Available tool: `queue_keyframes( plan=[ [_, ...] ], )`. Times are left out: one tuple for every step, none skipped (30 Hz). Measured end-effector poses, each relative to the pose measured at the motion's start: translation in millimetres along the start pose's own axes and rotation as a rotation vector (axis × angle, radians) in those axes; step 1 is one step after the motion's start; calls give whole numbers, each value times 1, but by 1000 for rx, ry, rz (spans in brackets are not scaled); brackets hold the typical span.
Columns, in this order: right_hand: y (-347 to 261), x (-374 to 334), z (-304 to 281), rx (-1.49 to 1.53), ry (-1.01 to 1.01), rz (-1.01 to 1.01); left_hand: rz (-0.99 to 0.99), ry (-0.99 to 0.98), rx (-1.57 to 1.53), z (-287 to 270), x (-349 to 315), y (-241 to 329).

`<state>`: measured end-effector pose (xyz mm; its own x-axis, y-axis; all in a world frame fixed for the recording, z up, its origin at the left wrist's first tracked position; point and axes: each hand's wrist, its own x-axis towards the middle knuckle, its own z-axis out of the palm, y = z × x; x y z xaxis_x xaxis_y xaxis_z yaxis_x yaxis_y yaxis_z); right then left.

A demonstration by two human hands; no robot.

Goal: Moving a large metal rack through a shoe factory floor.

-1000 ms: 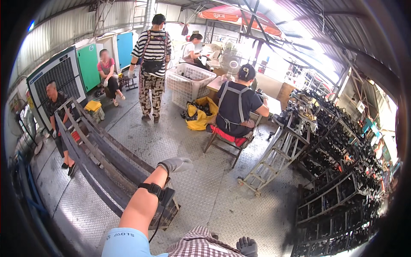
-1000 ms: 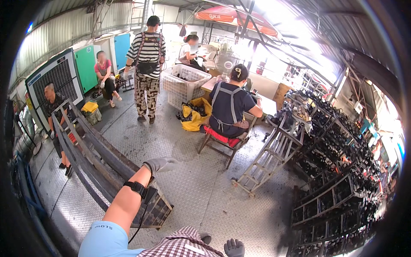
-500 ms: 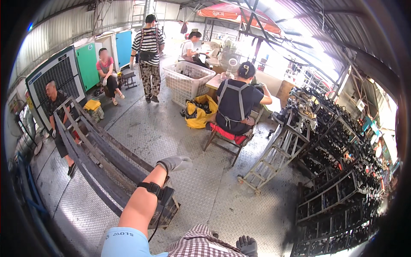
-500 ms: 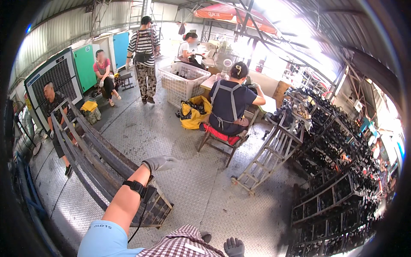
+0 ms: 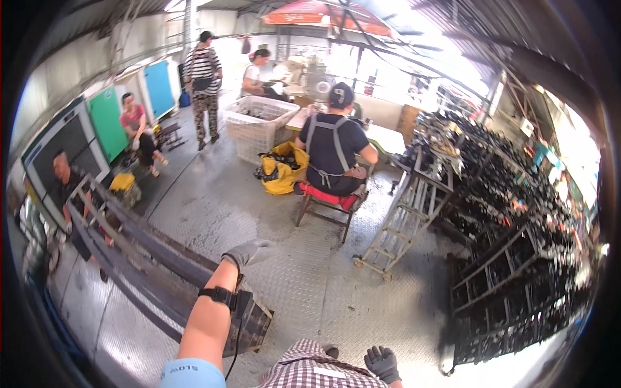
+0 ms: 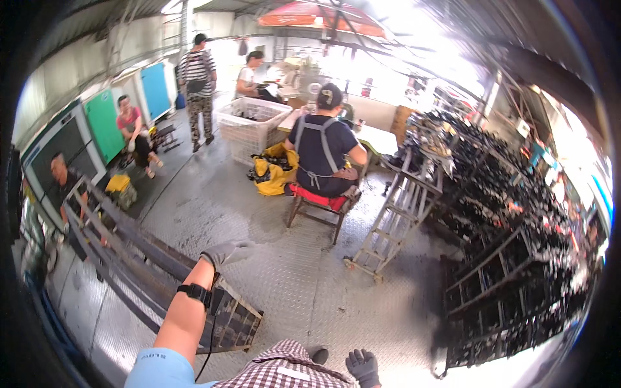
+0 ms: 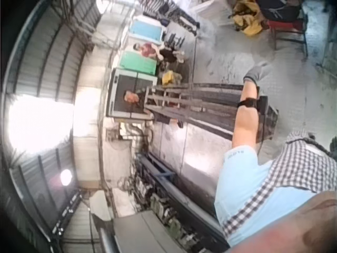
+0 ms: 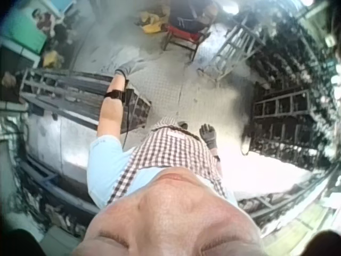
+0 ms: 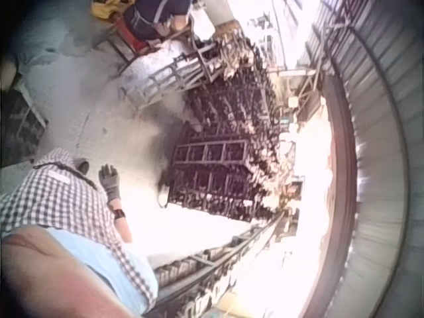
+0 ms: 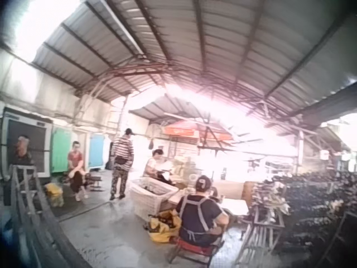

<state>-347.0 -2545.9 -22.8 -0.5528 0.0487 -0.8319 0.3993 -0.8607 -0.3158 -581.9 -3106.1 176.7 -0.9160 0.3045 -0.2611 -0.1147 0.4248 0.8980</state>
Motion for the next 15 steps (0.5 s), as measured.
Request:
queue_keyframes(
  plan=[
    [0,-4,3,11,6,6,34,45,49,0,-1,1],
    [0,-8,6,30,-25,22,28,73,109,1,1,5],
    [-1,-11,9,37,-26,25,78,52,120,2,2,9],
    [-1,-15,11,39,-30,19,-16,55,35,2,-2,11],
    [-1,-17,13,36,-36,14,-108,55,-38,3,-4,15],
    [-1,-20,14,31,-14,7,-125,82,38,3,-6,20],
    [-2,-21,16,39,-9,4,-112,57,37,5,-6,25],
    [-2,-23,16,27,-40,0,-137,87,2,6,-10,28],
    [-2,-24,18,12,-4,-8,-161,113,-23,7,-12,31],
    [-2,-25,19,4,-2,-9,-164,110,-20,7,-12,34],
    [-3,-26,20,6,1,-9,-165,103,-15,7,-11,35],
    [-3,-27,21,12,-22,-7,-162,96,0,7,-11,35],
    [-3,-29,22,19,10,-6,-169,88,0,7,-11,35],
    [-3,-30,23,23,10,-1,-158,85,1,6,-10,34],
    [-3,-31,24,33,-18,3,-172,87,19,6,-9,33]
  ],
)
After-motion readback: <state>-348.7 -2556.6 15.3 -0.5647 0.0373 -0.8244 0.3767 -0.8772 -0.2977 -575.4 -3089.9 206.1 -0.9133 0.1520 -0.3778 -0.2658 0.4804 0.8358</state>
